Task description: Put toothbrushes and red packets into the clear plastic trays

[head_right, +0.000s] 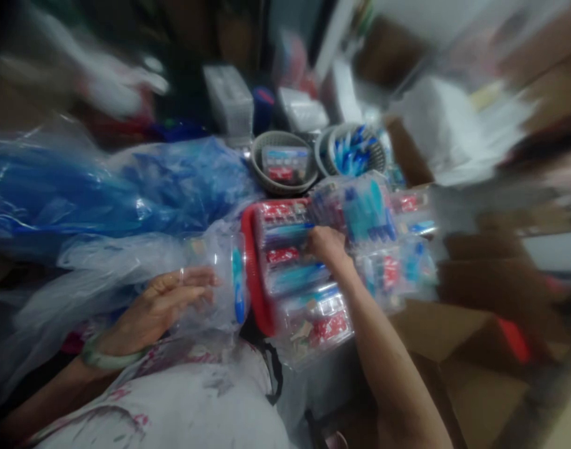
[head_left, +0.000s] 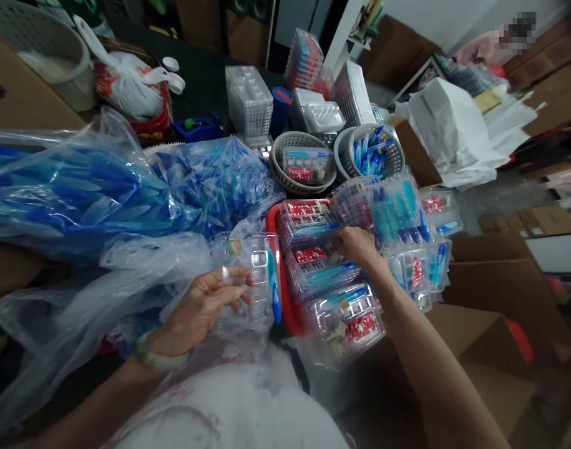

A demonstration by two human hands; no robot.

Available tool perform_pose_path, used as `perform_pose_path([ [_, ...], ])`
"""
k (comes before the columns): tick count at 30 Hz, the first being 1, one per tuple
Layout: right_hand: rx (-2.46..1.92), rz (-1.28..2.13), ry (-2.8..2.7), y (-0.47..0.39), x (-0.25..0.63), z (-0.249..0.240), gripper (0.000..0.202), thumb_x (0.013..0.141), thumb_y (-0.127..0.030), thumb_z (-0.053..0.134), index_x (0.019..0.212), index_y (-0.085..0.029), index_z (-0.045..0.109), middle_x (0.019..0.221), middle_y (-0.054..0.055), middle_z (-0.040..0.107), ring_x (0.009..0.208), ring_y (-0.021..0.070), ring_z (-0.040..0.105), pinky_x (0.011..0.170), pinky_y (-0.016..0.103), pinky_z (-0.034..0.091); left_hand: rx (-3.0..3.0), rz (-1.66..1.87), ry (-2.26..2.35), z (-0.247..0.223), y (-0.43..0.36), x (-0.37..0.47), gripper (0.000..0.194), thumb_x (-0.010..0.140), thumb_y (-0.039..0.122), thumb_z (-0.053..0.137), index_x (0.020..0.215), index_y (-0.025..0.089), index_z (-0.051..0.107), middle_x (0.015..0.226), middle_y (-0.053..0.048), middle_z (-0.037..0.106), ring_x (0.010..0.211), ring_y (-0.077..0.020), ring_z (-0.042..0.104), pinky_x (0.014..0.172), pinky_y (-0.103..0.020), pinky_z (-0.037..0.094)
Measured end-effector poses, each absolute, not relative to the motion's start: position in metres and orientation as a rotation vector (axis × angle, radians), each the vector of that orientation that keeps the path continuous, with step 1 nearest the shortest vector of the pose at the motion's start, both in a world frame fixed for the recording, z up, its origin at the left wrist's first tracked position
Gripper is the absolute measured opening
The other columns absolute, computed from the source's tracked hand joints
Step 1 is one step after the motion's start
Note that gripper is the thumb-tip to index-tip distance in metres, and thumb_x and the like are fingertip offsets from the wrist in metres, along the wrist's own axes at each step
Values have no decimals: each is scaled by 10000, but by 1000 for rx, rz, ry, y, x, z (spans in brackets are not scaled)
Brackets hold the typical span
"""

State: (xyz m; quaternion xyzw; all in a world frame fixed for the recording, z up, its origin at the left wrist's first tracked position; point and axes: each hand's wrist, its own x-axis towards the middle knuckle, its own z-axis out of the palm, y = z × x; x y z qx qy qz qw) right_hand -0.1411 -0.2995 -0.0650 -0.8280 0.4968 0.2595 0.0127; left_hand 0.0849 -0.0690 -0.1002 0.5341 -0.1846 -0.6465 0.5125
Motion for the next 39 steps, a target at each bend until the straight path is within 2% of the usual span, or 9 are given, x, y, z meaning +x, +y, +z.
perform_pose_path([
  [4,-2605,791,1543,-303,-140,-69,243,798,-316,558,934,-208,728,924,119,715,921,253,668,743,277,492,1300,-1555,-448,-106,-69,87,288,763,215,661,1048,177,648,1026,-80,662,791,-185,641,617,-254,488],
  [8,-2573,805,1559,-310,-137,-75,245,776,-279,568,953,-188,711,963,121,707,926,252,667,759,298,494,1303,-1560,-438,-109,-71,86,285,764,216,657,1046,179,650,1039,-89,659,797,-195,641,617,-263,494],
  [13,-2520,821,1530,-316,-139,-75,278,736,-326,612,956,-181,701,981,119,702,917,253,667,725,285,490,1302,-1556,-439,-111,-76,88,283,753,208,655,1035,183,662,1035,-94,663,774,-191,640,597,-259,493],
  [20,-2503,671,1587,-306,-139,-73,203,790,-288,538,849,-207,714,879,89,720,877,234,672,668,259,458,1318,-1569,-405,-108,-82,89,266,748,239,678,1006,178,663,1037,-79,670,779,-191,643,609,-253,494],
  [26,-2513,397,1645,-300,-155,-54,261,819,-293,527,1005,-257,706,948,53,719,881,206,656,663,243,419,1336,-1572,-381,-113,-84,94,297,760,256,678,1045,184,642,1032,-76,671,784,-183,643,621,-255,496],
  [29,-2480,282,1687,-293,-167,-41,244,830,-288,518,968,-250,716,952,38,715,856,190,646,667,240,404,1370,-1550,-342,-115,-86,98,324,731,287,704,1031,182,642,1029,-81,674,779,-192,645,611,-258,496],
  [32,-2465,366,1636,-284,-171,-42,210,825,-275,539,926,-258,723,916,28,715,820,176,642,651,238,386,1390,-1533,-308,-115,-90,99,344,694,323,729,1001,186,654,1025,-86,680,771,-205,647,594,-264,495],
  [39,-2432,564,1599,-278,-163,-59,163,819,-371,603,891,-273,712,878,32,720,835,195,652,619,242,372,1383,-1535,-290,-113,-95,97,330,676,309,742,979,197,678,999,-80,692,752,-194,645,587,-258,495],
])
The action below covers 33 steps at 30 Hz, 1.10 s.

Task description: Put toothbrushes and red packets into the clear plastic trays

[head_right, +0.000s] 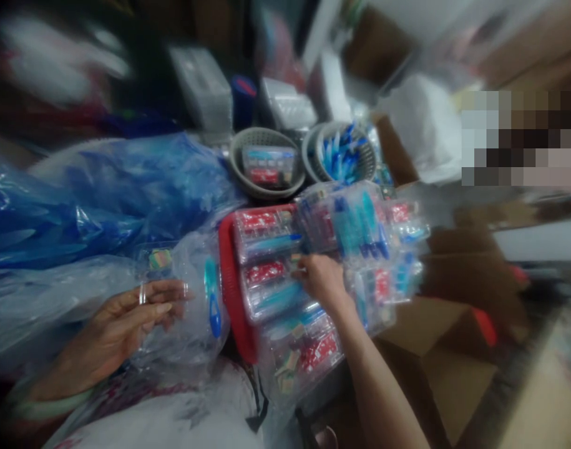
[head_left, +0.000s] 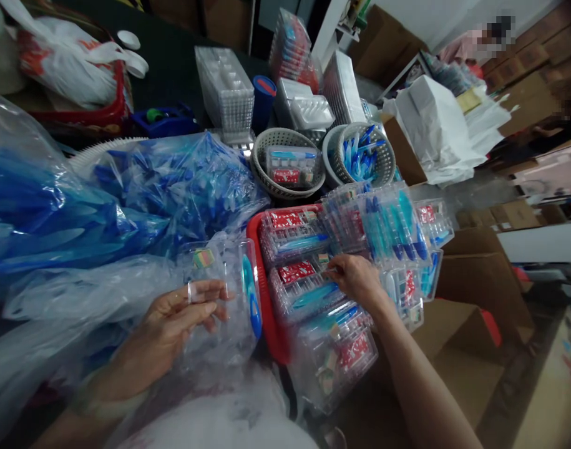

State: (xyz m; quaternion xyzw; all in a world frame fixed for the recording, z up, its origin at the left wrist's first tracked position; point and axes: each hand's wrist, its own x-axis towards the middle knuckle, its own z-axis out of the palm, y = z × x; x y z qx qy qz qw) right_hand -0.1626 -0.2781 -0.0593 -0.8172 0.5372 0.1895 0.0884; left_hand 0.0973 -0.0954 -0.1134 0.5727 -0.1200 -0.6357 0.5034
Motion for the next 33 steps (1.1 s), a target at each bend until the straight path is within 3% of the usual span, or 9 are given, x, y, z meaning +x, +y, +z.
perform_pose_path([
  [9,-2474,572,1435,-282,-163,-56,133,809,-273,575,770,-221,691,757,27,693,710,161,620,567,229,314,1371,-1553,-330,-109,-94,100,294,755,241,673,1038,170,639,1028,-81,688,772,-180,634,623,-256,486],
  [12,-2347,314,1417,-282,-168,-49,142,802,-260,568,745,-187,676,671,20,648,627,138,569,561,220,338,1363,-1540,-345,-108,-91,100,294,762,239,669,1041,154,637,1023,-94,683,776,-183,636,626,-257,488],
  [16,-1988,-192,1255,-268,-148,-33,230,784,-387,619,739,-166,668,622,4,598,564,118,505,528,220,369,1326,-1544,-415,-102,-89,97,268,764,225,641,1026,169,661,965,-88,683,729,-178,635,604,-261,483],
  [19,-1779,-332,1050,-245,-107,-26,218,757,-385,666,734,-169,676,640,0,606,574,108,501,531,215,381,1294,-1551,-454,-96,-88,92,252,754,212,617,999,189,672,975,-87,677,697,-176,627,590,-273,473],
  [24,-1720,-361,815,-215,-39,-37,165,797,-316,629,741,-166,670,640,-19,596,577,84,487,531,193,366,1301,-1564,-442,-84,-84,86,230,716,196,624,936,156,674,928,-89,672,661,-161,608,579,-263,450],
  [33,-2187,-185,1059,-197,-3,-49,114,797,-278,609,717,-225,670,633,-35,630,554,90,513,530,201,307,1357,-1546,-559,-80,-74,92,210,712,164,569,882,175,690,823,-55,674,694,-165,580,642,-260,430],
])
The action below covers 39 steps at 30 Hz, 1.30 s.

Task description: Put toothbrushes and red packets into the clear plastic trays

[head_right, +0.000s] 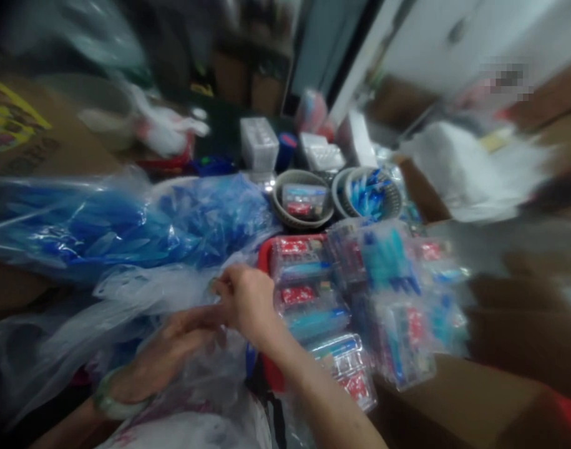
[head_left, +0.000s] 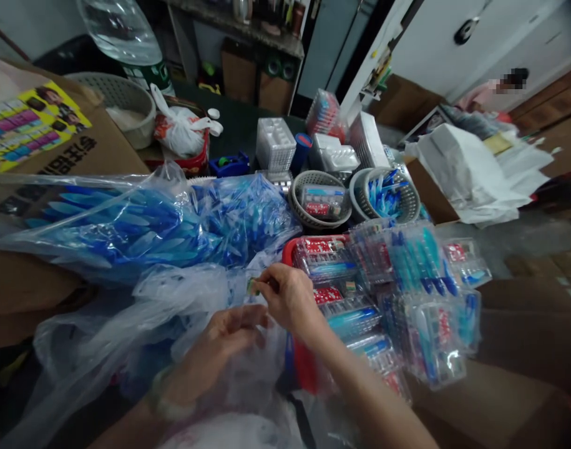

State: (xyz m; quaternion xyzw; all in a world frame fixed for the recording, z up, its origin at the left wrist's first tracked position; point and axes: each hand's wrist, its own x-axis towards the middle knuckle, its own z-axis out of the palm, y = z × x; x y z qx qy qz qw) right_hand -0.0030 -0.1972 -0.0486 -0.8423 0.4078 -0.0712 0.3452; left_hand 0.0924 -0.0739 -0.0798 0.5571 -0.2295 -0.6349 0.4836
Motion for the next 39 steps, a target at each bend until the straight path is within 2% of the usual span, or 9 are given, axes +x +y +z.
perform_pose_path([
  [3,-2288,-185,1078,-192,4,-52,85,804,-285,606,756,-229,648,718,-22,660,624,108,562,558,208,319,1355,-1545,-622,-82,-73,95,241,701,151,546,884,182,700,795,-55,674,710,-181,577,658,-273,434],
  [8,-2506,-164,1011,-182,11,-64,116,861,-287,536,813,-214,613,835,19,666,699,139,592,556,232,319,1342,-1504,-666,-94,-69,100,190,699,149,529,754,204,703,740,-48,661,692,-187,565,624,-277,419],
  [12,-2491,-302,874,-179,4,-63,162,904,-301,472,958,-232,608,878,18,651,746,141,597,609,233,362,1326,-1512,-586,-100,-64,106,239,750,186,559,935,221,706,816,-55,674,728,-190,572,633,-278,427],
  [16,-2431,-390,800,-178,-19,-52,223,906,-262,463,1099,-218,567,901,25,631,738,126,586,643,229,387,1310,-1455,-353,-100,-62,119,254,740,246,650,987,204,689,969,-80,684,744,-184,598,621,-272,456],
  [21,-2395,-189,714,-165,-56,-47,175,882,-240,496,1024,-226,597,852,19,631,756,145,602,650,239,391,1307,-1289,-175,-94,-64,142,319,657,219,744,968,190,683,984,-83,693,743,-185,639,615,-265,491],
  [25,-2316,-76,704,-148,-77,-44,176,882,-192,462,995,-215,596,836,29,627,773,155,602,651,238,390,1278,-1214,-189,-88,-68,153,341,659,209,746,991,189,670,1000,-74,693,755,-185,649,605,-257,503],
  [33,-2027,-342,1000,-133,-98,-50,143,855,-205,506,961,-223,599,799,1,632,700,131,582,642,230,398,1233,-1333,-273,-75,-86,123,303,696,214,720,989,160,665,943,-89,705,703,-176,652,584,-255,497],
  [36,-1842,-437,1200,-131,-105,-52,78,867,-257,507,872,-209,569,734,-17,607,651,120,552,606,219,396,1208,-1412,-342,-77,-89,105,291,722,235,698,1001,164,658,984,-100,699,710,-172,649,595,-263,492],
  [39,-1722,-497,1276,-127,-115,-51,134,890,-329,496,930,-205,527,715,-26,559,622,111,510,574,215,382,1193,-1496,-443,-81,-93,94,286,763,250,660,1034,164,629,941,-92,698,669,-148,633,560,-241,458],
])
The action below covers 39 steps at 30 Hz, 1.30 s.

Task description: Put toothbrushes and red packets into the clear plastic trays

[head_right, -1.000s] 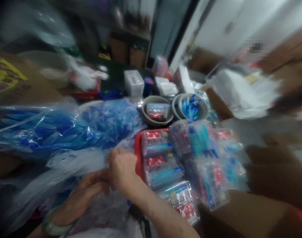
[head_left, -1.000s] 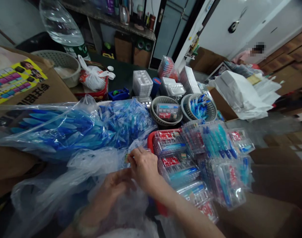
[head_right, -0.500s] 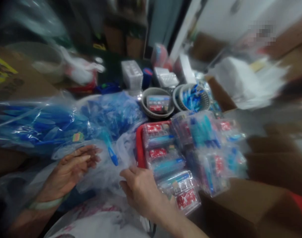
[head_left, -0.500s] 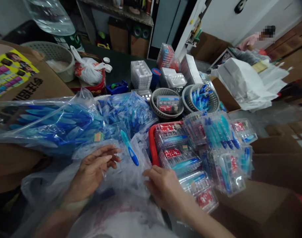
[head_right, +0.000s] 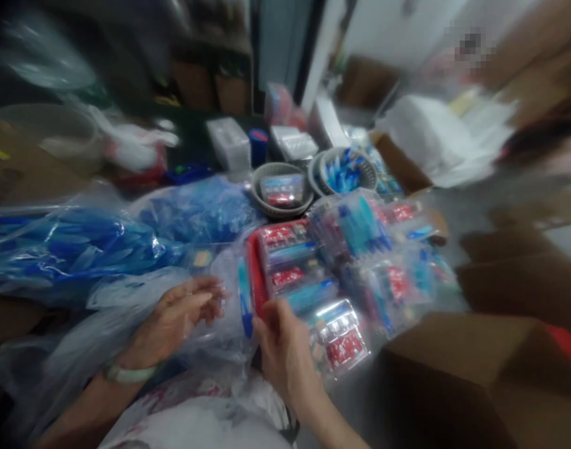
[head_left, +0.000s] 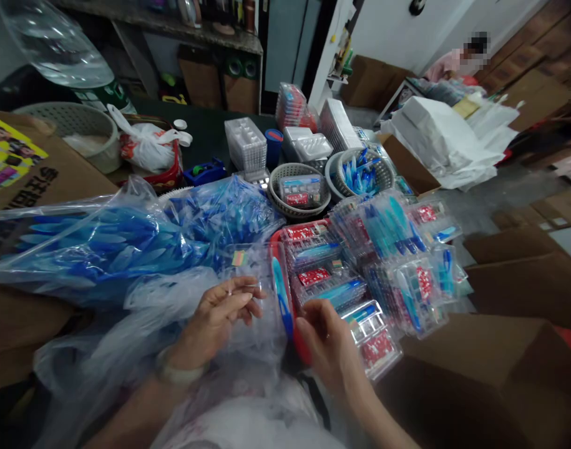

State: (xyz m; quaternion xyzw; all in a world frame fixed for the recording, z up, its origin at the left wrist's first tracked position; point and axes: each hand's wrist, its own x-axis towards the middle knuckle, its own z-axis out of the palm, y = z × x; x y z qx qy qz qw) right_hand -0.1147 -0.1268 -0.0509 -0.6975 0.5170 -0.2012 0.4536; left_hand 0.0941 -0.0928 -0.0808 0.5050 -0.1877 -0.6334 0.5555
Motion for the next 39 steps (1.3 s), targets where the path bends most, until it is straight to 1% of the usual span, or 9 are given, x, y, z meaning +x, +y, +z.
perform_pose_path([
  [4,-1622,-586,1310,-123,-129,-51,282,892,-386,504,1102,-202,466,762,-21,536,637,108,496,599,228,392,1170,-1618,-608,-80,-104,87,305,811,261,604,1090,141,577,911,-93,684,635,-135,620,522,-223,425],
  [8,-1421,-675,1268,-129,-141,-52,382,872,-480,521,1102,-181,460,707,-38,485,592,88,445,545,206,358,1079,-1767,-751,-71,-118,81,344,789,244,599,1107,117,558,884,-98,672,599,-151,623,479,-224,411],
  [11,-1269,-643,1181,-134,-149,-53,428,837,-542,544,1009,-152,500,589,-76,383,499,63,330,457,189,267,1007,-1888,-866,-67,-123,73,351,798,244,573,1119,104,556,896,-118,668,598,-166,634,460,-217,390],
  [14,-1216,-576,1115,-136,-157,-57,403,820,-548,567,775,-154,497,552,-81,334,466,42,273,427,185,225,969,-1961,-942,-67,-126,65,351,803,255,573,1120,105,556,905,-126,664,610,-175,641,460,-215,389],
  [21,-1028,-606,1082,-132,-166,-65,409,826,-532,570,685,-173,433,515,-80,398,391,25,311,380,167,216,891,-1949,-782,-75,-136,66,430,854,387,539,1194,129,484,986,-165,659,724,-213,655,529,-259,470],
  [25,-962,-645,1179,-134,-169,-65,423,812,-560,571,697,-178,430,517,-76,438,360,24,325,353,159,212,977,-1833,-756,-73,-129,70,414,819,318,614,1169,129,499,1038,-155,647,788,-224,655,619,-298,506],
  [32,-991,-655,1111,-125,-165,-63,426,842,-548,546,671,-172,440,491,-67,450,343,26,336,338,162,223,1150,-1730,-804,-65,-100,57,339,840,307,608,1128,149,527,997,-112,654,716,-172,636,565,-258,482],
  [36,-989,-638,1050,-115,-163,-58,410,832,-547,567,721,-165,468,470,-73,431,354,29,326,338,163,199,1160,-1710,-820,-61,-89,55,327,842,327,603,1109,155,525,944,-100,663,663,-158,615,546,-262,476],
  [39,-978,-660,1049,-109,-169,-48,436,807,-566,590,882,-141,530,496,-80,429,361,28,303,336,166,187,1183,-1672,-821,-58,-84,61,338,825,333,622,1096,155,528,901,-90,668,607,-145,597,520,-257,464],
])
